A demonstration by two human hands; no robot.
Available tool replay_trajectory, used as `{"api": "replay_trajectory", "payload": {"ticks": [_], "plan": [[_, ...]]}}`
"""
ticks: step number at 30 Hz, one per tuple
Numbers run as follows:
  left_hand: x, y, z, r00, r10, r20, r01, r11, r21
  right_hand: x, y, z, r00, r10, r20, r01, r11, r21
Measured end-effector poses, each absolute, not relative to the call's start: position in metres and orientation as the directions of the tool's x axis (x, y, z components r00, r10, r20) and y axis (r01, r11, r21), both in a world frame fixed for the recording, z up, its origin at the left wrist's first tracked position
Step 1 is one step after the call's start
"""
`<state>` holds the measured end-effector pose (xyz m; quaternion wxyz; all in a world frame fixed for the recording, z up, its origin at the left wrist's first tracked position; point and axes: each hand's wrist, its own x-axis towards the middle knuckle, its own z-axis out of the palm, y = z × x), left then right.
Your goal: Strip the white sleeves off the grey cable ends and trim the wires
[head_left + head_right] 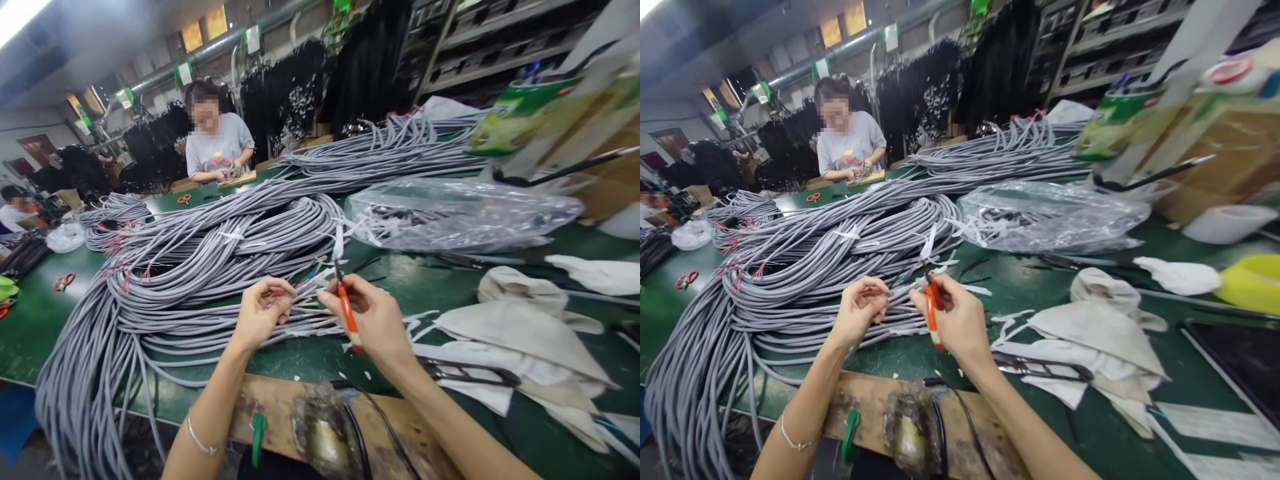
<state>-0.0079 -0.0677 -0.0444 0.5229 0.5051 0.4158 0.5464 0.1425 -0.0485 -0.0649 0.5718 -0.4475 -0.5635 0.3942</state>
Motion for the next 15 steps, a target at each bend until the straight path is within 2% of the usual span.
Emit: {"api": "replay_trajectory", "payload": {"ticks": [2,4,9,15], "plan": [[-0.011,-0.066,-0.046,-0.031,0.977,0.209,-0.117,-0.211,0.970,0.143,-0.052,-0.064,0.017,0.910,0.413,0.262,0.395,-0.880],[-0.012,-0.066,-0.047,-0.092,0.954,0.284,-0.081,-0.292,0.953,0.142,-0.054,-0.064,-0.045,0.856,0.515,0.394,0.489,-0.778],[-0.010,-0.069,-0.052,-0.129,0.916,0.380,0.026,-0.380,0.925,0.139,-0.053,-0.063,-0.120,0.779,0.616,0.472,0.590,-0.655],[-0.007,-0.075,-0.051,-0.064,0.903,0.426,0.159,-0.412,0.897,0.140,-0.051,-0.073,-0.205,0.784,0.586,0.541,0.590,-0.600]]}}
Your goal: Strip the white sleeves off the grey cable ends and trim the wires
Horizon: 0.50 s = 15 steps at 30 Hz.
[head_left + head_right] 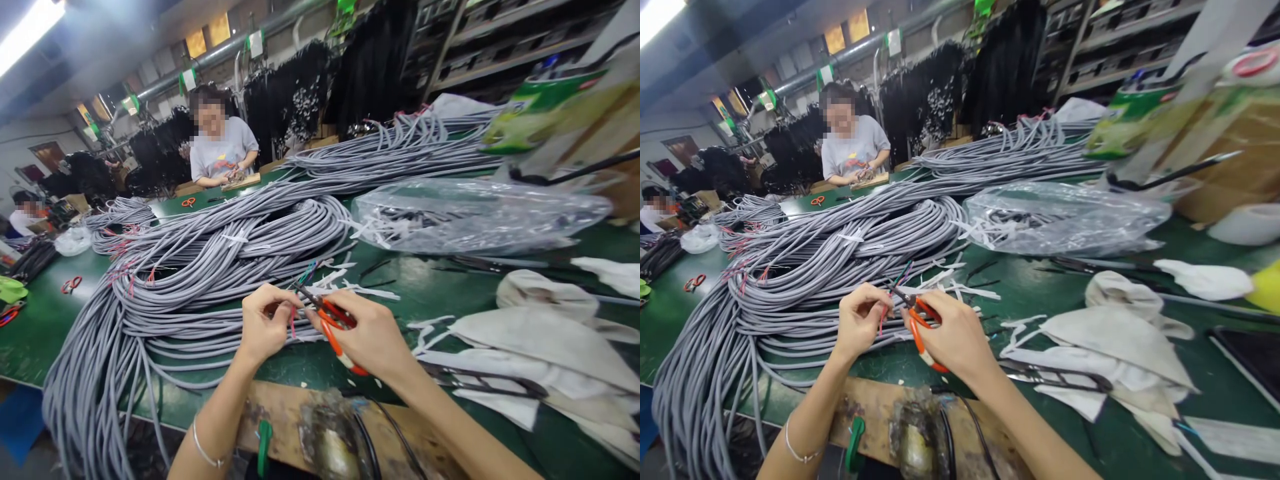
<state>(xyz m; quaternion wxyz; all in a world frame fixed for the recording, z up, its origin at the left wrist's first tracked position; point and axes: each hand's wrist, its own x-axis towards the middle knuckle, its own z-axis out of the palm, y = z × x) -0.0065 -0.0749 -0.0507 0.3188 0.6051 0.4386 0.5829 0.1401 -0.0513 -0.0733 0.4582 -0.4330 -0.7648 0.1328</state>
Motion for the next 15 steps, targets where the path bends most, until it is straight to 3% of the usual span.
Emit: {"api": "replay_trajectory", "payload": {"ticks": [5,10,12,15], "plan": [[-0.007,-0.074,-0.050,-0.062,0.908,0.415,0.088,-0.409,0.908,0.142,-0.054,-0.077,-0.276,0.788,0.550,0.642,0.577,-0.504],[-0.005,-0.069,-0.054,-0.049,0.928,0.370,-0.096,-0.373,0.923,0.142,-0.056,-0.076,-0.277,0.779,0.562,0.694,0.567,-0.444],[-0.004,-0.066,-0.054,-0.039,0.929,0.369,-0.129,-0.371,0.920,0.140,-0.058,-0.076,-0.261,0.770,0.582,0.681,0.574,-0.454],[-0.006,-0.064,-0.055,-0.043,0.943,0.331,-0.171,-0.333,0.927,0.142,-0.057,-0.073,-0.202,0.811,0.549,0.625,0.538,-0.565]]}}
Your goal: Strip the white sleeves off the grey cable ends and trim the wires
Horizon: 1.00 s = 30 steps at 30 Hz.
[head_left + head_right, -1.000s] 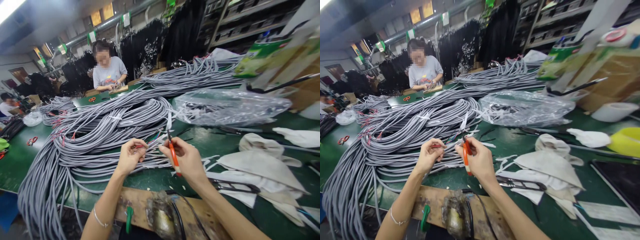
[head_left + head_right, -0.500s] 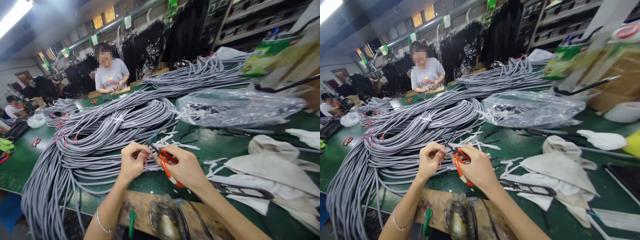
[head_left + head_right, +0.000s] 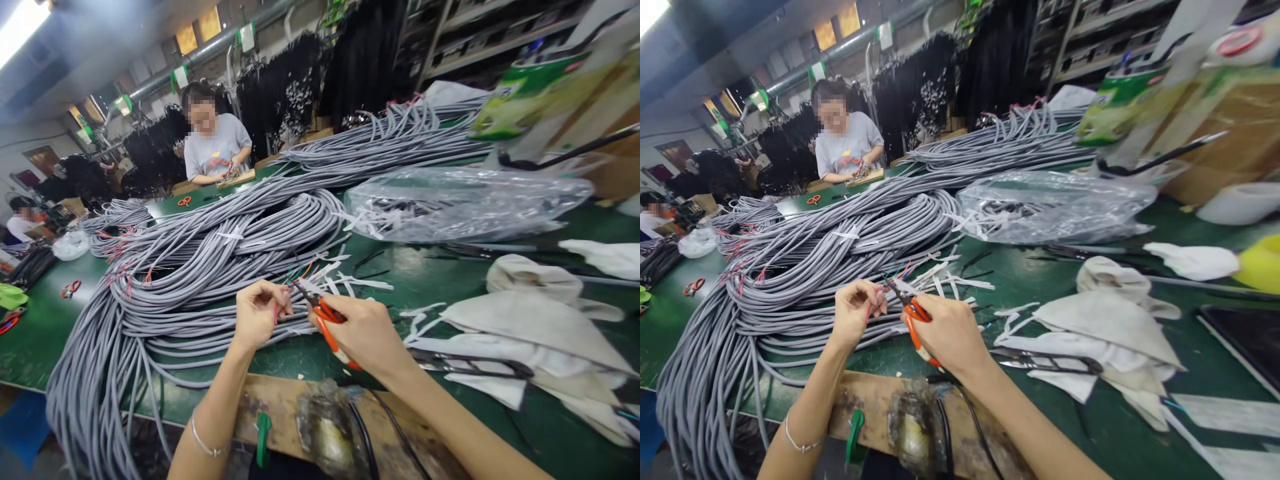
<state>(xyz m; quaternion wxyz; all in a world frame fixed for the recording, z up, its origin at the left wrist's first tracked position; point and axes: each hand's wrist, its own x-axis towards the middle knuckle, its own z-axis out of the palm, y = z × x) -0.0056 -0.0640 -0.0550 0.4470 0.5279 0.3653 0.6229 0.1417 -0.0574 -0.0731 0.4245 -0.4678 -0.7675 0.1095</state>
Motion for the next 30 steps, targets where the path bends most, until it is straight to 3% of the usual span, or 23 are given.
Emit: {"api": "replay_trajectory", "payload": {"ticks": [4,7,9,11,15,21,23,26,28,30], "plan": [[-0.007,-0.064,-0.053,-0.008,0.991,0.137,-0.293,-0.133,0.947,0.164,-0.044,-0.065,0.042,0.889,0.456,0.676,0.311,-0.668],[-0.005,-0.068,-0.045,0.050,0.999,-0.005,-0.386,0.024,0.922,0.191,-0.027,-0.061,0.232,0.944,0.235,0.854,-0.082,-0.514],[-0.002,-0.072,-0.037,0.076,0.995,-0.066,-0.413,0.092,0.906,0.205,-0.017,-0.063,0.241,0.966,0.097,0.910,-0.191,-0.368],[0.002,-0.081,-0.027,0.066,0.989,-0.130,-0.401,0.146,0.904,0.214,-0.011,-0.066,0.200,0.979,0.038,0.931,-0.178,-0.319],[0.002,-0.115,-0.008,0.038,0.973,-0.227,-0.275,0.228,0.934,0.216,-0.010,-0.065,0.069,0.998,0.016,0.937,-0.059,-0.343],[-0.025,-0.198,-0.004,0.107,0.944,-0.313,0.007,0.314,0.949,0.193,-0.027,-0.058,-0.388,0.913,-0.129,0.838,0.291,-0.461],[-0.038,-0.223,-0.020,0.122,0.915,-0.385,0.091,0.376,0.922,0.181,-0.031,-0.061,-0.466,0.870,-0.157,0.814,0.353,-0.461],[-0.059,-0.256,-0.066,-0.027,0.887,-0.461,0.199,0.457,0.867,0.166,-0.036,-0.068,-0.485,0.857,-0.172,0.830,0.390,-0.399],[-0.073,-0.277,-0.103,-0.044,0.824,-0.565,0.298,0.551,0.780,0.160,-0.040,-0.072,-0.469,0.868,-0.166,0.854,0.396,-0.338],[-0.084,-0.295,-0.131,-0.178,0.800,-0.573,0.474,0.580,0.663,0.158,-0.044,-0.075,-0.465,0.873,-0.150,0.866,0.413,-0.282]]}}
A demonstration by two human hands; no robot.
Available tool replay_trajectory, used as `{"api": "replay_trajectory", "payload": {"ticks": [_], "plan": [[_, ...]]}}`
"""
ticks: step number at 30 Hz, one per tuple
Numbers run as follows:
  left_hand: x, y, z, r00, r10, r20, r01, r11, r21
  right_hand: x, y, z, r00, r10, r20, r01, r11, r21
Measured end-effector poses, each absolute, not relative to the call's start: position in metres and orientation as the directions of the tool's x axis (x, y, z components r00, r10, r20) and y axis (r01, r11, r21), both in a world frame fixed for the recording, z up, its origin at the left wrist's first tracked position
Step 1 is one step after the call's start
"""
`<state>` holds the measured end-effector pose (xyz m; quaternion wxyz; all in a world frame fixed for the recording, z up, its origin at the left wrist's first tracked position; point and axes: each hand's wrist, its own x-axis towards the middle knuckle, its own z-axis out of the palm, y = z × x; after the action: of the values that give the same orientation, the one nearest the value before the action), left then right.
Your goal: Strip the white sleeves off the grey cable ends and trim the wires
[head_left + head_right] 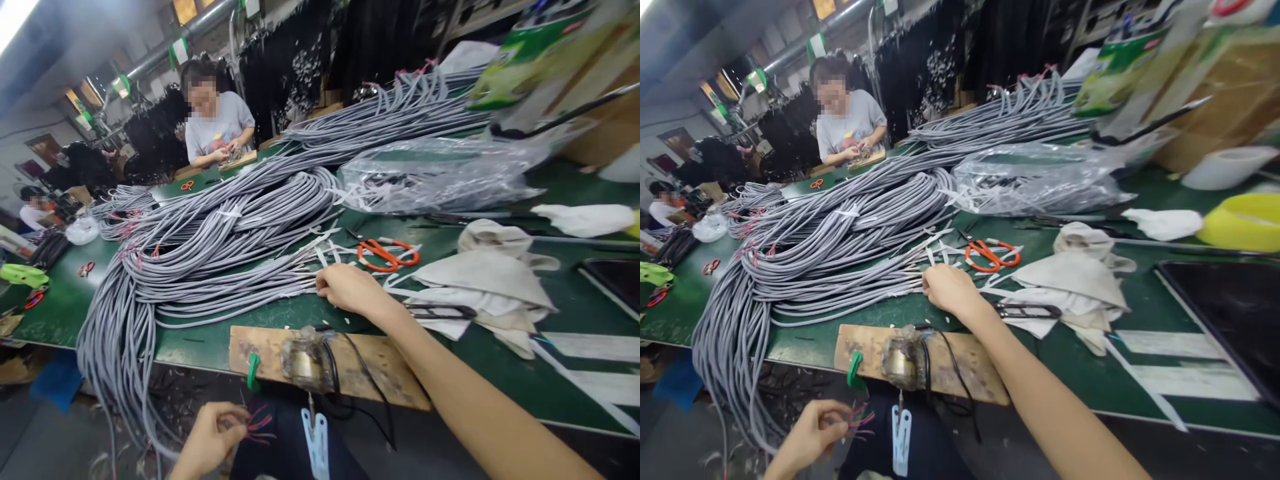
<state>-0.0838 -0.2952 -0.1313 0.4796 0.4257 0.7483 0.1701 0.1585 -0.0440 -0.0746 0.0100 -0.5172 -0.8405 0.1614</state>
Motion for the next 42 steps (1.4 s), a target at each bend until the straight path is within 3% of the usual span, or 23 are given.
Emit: {"api": "replay_trajectory", "payload": {"ticks": [2,6,9,12,14,16,23,26,28,31,34,37,42], "plan": [[-0.089,-0.306,-0.139,-0.244,0.864,-0.441,0.633,0.486,0.603,0.162,-0.049,-0.076,-0.487,0.863,-0.134,0.861,0.449,-0.241],[-0.076,-0.282,-0.093,-0.045,0.929,-0.367,0.655,0.304,0.691,0.178,-0.055,-0.072,-0.486,0.867,-0.109,0.868,0.465,-0.174],[-0.053,-0.221,-0.053,0.083,0.986,-0.147,0.652,0.057,0.756,0.192,-0.052,-0.064,-0.382,0.920,-0.087,0.921,0.371,-0.119],[-0.029,-0.149,-0.046,0.129,0.989,0.076,0.731,-0.147,0.667,0.203,-0.045,-0.053,-0.283,0.958,-0.052,0.956,0.277,-0.100],[-0.016,-0.110,-0.054,0.168,0.984,0.061,0.815,-0.174,0.553,0.209,-0.041,-0.046,-0.249,0.968,-0.015,0.963,0.246,-0.112],[-0.007,-0.084,-0.064,0.189,0.980,0.058,0.820,-0.190,0.539,0.212,-0.039,-0.041,-0.229,0.973,0.038,0.963,0.232,-0.141],[-0.008,-0.069,-0.063,0.046,0.991,0.126,0.760,-0.117,0.640,0.191,-0.031,-0.035,-0.138,0.970,0.201,0.918,0.201,-0.342],[-0.010,-0.076,-0.059,-0.025,0.979,0.201,0.684,-0.130,0.718,0.169,-0.035,-0.037,-0.221,0.964,0.149,0.740,0.265,-0.618],[-0.010,-0.080,-0.059,-0.047,0.955,0.293,0.603,-0.206,0.770,0.157,-0.040,-0.041,-0.343,0.930,0.128,0.532,0.305,-0.790],[-0.008,-0.084,-0.060,-0.011,0.921,0.389,0.545,-0.321,0.774,0.147,-0.045,-0.049,-0.304,0.925,0.228,0.233,0.304,-0.924],[-0.005,-0.086,-0.061,0.015,0.895,0.445,0.576,-0.371,0.728,0.143,-0.047,-0.055,-0.088,0.972,0.220,-0.004,0.220,-0.975],[-0.002,-0.089,-0.063,0.012,0.870,0.492,0.598,-0.401,0.694,0.139,-0.049,-0.058,-0.014,0.987,0.158,-0.134,0.155,-0.979],[0.001,-0.092,-0.063,0.003,0.881,0.473,0.572,-0.390,0.722,0.131,-0.053,-0.061,-0.088,0.981,0.174,-0.088,0.167,-0.982]]}}
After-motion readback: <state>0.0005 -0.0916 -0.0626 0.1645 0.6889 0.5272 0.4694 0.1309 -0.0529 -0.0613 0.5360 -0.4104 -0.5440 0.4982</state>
